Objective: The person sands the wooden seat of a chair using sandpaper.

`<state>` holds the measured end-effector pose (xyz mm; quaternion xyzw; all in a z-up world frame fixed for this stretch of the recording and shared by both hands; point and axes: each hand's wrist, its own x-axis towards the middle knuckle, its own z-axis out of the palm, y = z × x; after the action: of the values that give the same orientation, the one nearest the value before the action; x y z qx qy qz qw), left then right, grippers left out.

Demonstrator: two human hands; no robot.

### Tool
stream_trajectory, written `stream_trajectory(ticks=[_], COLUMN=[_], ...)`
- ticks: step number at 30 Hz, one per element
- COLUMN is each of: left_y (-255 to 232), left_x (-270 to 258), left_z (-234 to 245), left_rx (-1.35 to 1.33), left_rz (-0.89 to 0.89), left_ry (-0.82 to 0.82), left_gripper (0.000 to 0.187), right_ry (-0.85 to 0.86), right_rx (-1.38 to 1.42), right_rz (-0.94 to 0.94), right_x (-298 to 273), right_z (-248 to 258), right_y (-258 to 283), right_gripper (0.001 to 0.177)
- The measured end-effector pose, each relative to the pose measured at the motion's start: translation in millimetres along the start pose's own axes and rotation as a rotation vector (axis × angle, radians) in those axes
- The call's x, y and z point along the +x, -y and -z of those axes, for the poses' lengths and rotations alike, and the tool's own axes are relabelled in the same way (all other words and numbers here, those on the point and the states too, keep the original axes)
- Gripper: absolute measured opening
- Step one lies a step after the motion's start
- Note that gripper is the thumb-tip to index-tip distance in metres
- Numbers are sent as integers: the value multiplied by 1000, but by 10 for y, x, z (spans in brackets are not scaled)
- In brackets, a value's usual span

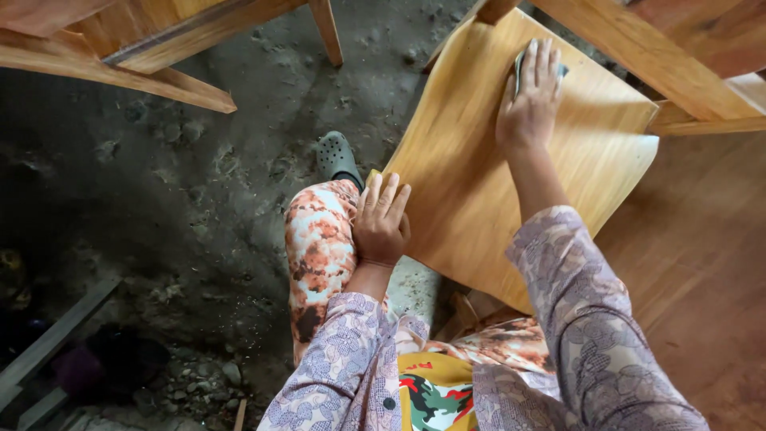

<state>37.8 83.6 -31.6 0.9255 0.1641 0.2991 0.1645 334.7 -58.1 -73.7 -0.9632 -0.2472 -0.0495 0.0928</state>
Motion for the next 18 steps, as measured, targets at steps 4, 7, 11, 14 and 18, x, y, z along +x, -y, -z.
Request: stream_trajectory(ticks=[4, 7, 11, 14, 18], left_y=[-52, -31, 8, 12, -9], left_x=[113, 65, -24, -56, -16], left_z=[179, 108, -8, -34, 9], left_rx=[-108, -135, -45, -57, -63], left_rz=[25, 2, 15, 21, 32], left_ry=[86, 39, -53, -41, -20], left_gripper=[34, 33, 36, 36, 36], right_ry=[115, 121, -45, 7, 230], right_rx=[143, 25, 46, 56, 122], right_rz=[-112, -52, 23, 49, 4], right_x=[-30, -321, -1248, -1934, -2667], right_z=[230, 253, 468, 807, 960], right_y=[176, 240, 628, 921, 982], right_gripper=[49, 50, 57, 56, 60])
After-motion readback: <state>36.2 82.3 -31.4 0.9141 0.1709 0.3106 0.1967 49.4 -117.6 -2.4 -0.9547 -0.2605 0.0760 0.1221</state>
